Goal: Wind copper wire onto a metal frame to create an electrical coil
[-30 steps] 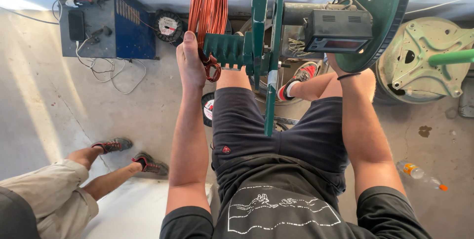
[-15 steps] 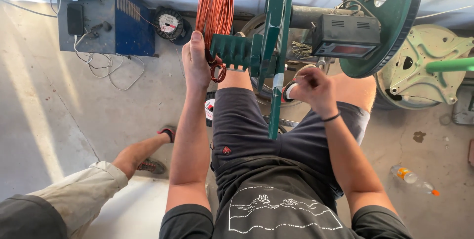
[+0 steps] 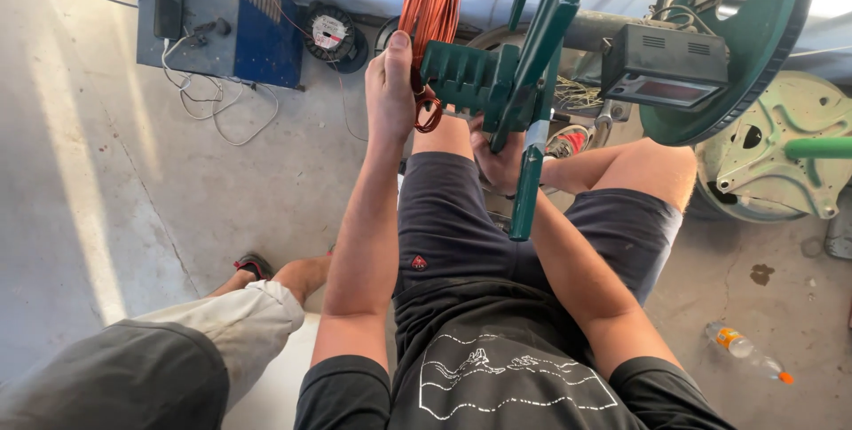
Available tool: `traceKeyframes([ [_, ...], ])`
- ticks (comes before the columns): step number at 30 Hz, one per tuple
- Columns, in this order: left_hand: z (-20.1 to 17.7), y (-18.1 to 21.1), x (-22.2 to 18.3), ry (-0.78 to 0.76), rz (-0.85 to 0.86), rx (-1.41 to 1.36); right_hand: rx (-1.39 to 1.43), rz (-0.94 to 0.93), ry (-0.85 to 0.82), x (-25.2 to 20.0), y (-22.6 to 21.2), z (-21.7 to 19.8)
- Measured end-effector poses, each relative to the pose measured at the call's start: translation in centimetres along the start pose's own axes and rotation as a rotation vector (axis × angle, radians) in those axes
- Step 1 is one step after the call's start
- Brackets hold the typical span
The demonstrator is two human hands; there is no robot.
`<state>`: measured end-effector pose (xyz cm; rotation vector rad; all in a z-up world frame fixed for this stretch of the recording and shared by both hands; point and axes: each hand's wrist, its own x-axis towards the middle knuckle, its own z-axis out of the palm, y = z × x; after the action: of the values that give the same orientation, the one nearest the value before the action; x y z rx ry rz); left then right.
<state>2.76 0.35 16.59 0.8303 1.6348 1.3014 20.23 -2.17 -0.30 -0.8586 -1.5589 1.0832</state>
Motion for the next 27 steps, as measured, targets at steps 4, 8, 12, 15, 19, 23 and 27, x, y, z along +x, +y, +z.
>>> traceKeyframes([
  [4,0.1,1.6,-0.1,0.005,-0.072,0.007,0.013,0.042,0.020,-0.3,0.2,-0.4],
  [8,0.3,3.0,-0.7,0.008,-0.087,0.015,0.147,0.114,-0.012,-0.4,-0.5,-0.6],
  [12,0.6,3.7,-0.6,0.016,-0.088,0.025,0.139,0.121,-0.023,0.0,-1.1,-0.5],
  [15,0.5,4.2,-0.2,-0.001,-0.090,0.022,0.095,0.167,0.056,-0.8,-0.4,0.2],
  [19,0.5,5.6,0.1,-0.021,-0.118,0.052,0.038,0.178,0.128,-1.1,-0.9,0.6],
  [23,0.4,5.7,0.0,-0.072,-0.125,0.008,0.172,0.217,0.046,-0.6,-2.0,0.0],
  [27,0.4,4.8,0.2,-0.094,-0.120,-0.066,0.127,0.195,0.070,-1.1,-0.3,0.2],
])
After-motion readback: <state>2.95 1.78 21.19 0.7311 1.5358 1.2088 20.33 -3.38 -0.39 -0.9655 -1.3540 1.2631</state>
